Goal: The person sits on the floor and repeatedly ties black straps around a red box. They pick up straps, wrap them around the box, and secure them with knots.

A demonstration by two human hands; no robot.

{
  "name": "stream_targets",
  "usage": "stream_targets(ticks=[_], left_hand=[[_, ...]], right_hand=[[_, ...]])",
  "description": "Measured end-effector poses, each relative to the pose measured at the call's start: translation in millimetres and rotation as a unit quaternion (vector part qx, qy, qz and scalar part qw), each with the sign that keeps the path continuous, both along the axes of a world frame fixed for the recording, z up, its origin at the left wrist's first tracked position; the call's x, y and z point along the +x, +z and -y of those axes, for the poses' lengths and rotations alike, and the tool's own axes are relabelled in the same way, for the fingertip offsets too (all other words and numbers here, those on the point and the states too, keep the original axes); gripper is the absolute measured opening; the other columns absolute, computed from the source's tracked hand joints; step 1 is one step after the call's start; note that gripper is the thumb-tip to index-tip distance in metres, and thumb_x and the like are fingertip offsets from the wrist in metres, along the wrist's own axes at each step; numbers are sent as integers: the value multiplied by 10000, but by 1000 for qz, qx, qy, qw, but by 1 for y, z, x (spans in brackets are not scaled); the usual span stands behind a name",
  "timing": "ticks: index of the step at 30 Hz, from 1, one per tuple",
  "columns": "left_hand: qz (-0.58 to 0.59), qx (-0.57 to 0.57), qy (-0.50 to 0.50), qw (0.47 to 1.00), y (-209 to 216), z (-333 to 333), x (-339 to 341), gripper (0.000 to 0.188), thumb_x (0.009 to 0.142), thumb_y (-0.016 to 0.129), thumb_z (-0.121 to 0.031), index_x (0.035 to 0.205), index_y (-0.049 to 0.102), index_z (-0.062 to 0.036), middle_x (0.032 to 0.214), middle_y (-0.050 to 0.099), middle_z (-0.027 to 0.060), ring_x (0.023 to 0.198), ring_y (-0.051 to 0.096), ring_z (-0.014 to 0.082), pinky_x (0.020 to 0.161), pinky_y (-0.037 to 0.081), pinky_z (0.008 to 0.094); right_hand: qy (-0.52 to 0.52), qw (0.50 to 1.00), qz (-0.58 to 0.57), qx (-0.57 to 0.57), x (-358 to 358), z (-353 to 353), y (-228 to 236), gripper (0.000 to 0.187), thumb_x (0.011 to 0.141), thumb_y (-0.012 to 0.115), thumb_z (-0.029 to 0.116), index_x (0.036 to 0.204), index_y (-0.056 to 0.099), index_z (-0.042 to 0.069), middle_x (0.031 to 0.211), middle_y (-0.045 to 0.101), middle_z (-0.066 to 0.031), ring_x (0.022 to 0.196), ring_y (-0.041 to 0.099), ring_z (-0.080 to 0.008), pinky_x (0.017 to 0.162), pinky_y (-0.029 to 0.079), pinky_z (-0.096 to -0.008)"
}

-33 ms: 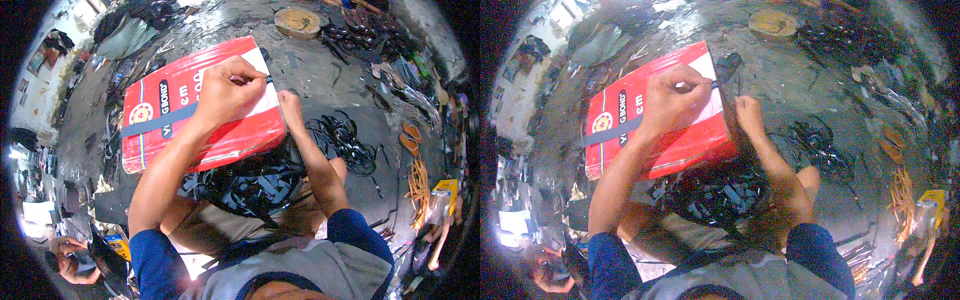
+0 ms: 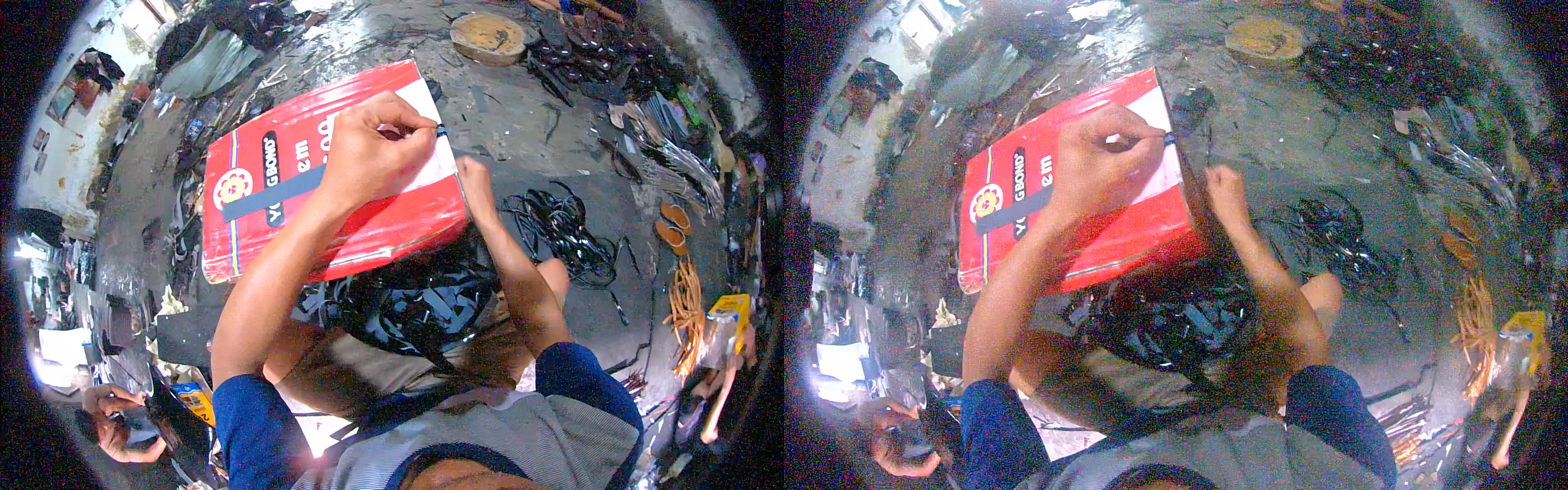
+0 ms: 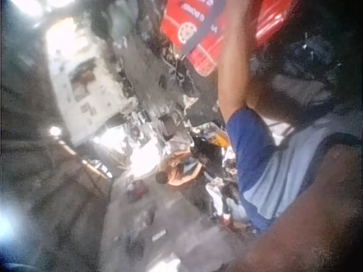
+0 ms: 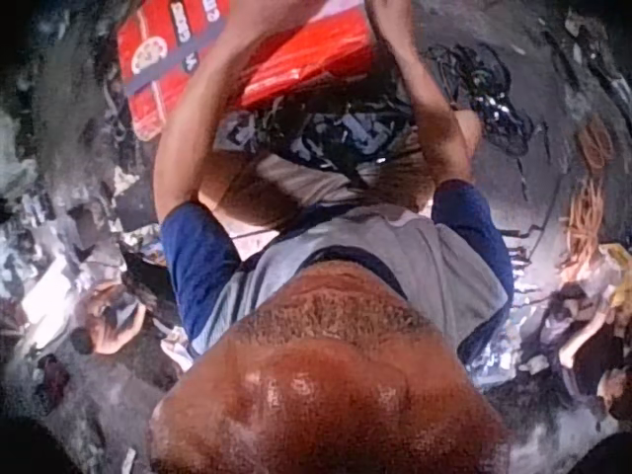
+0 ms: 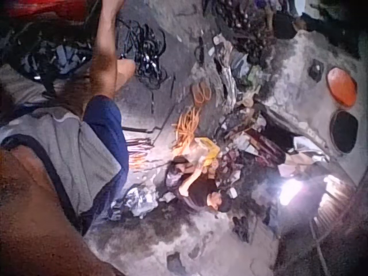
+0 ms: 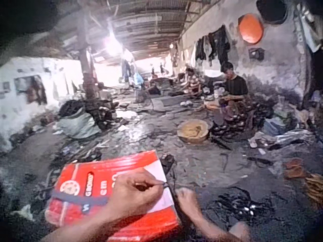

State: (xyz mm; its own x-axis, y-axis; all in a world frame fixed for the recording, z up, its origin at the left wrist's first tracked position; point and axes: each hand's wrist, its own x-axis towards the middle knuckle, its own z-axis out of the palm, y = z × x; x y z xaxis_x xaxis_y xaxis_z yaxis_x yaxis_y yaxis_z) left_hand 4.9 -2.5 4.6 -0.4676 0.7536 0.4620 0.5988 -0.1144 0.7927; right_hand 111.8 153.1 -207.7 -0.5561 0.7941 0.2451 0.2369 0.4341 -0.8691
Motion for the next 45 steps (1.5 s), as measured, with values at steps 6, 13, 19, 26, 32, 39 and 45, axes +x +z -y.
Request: stream_targets(ticks=[6, 13, 19, 26, 32, 39, 45], left_hand=[[-15, 2, 8, 1000, 4, 1, -8, 39, 808, 749, -51, 799, 753, -14, 794, 710, 43, 712, 651, 93, 645, 526, 254], [-29, 14, -20, 999, 4, -8, -10, 25, 819, 743, -30, 815, 765, -19, 820, 712, 46, 723, 648, 93, 643, 522, 253], [-192, 35, -55, 979, 0, 1, -27, 130, 846, 720, -28, 953, 792, -38, 883, 705, 61, 737, 666, 135, 645, 532, 276], [-467, 97, -51, 877, -12, 16, -42, 162, 851, 755, -36, 1013, 759, -39, 925, 692, 94, 793, 697, 251, 702, 575, 346], [-470, 95, -74, 874, -2, -3, -31, 226, 853, 746, -20, 1073, 750, -72, 978, 691, 87, 848, 692, 239, 733, 570, 343], [-408, 51, -64, 909, -2, 0, -25, 431, 871, 588, -13, 1242, 747, -162, 1108, 649, 93, 1036, 600, 259, 882, 499, 362], [-333, 51, -81, 938, -3, -8, -26, 369, 885, 629, -90, 1238, 730, -121, 1196, 638, 130, 1102, 611, 290, 943, 500, 383]], right_hand=[[-23, 985, 155, 71, 17, -10, -208, 277, 944, 594, 223, 821, 706, 1, 821, 689, -235, 775, 671, -430, 689, 533, -542], [-30, 950, 306, 51, 54, -4, -254, 274, 933, 583, 198, 869, 723, -29, 883, 700, -266, 880, 676, -494, 811, 546, -566], [-14, 956, 291, 21, 58, 14, -230, 303, 950, 552, 227, 939, 690, -43, 970, 680, -331, 926, 647, -549, 843, 536, -594], [-83, 926, 369, 11, 95, -24, -179, 333, 1002, 493, 243, 1116, 615, -44, 1065, 683, -323, 1006, 672, -492, 858, 547, -575], [-208, 907, 363, 41, 169, -97, -137, 337, 1018, 483, 266, 1088, 607, -39, 971, 693, -348, 962, 695, -491, 855, 562, -561], [-362, 824, 436, -12, 252, -145, -91, 319, 980, 513, 226, 1188, 651, 29, 1081, 726, -250, 1055, 700, -420, 893, 566, -527], [-113, 842, 472, 238, 181, -77, -89, 305, 912, 633, 324, 1012, 762, 66, 983, 715, -204, 970, 687, -401, 844, 557, -527]])
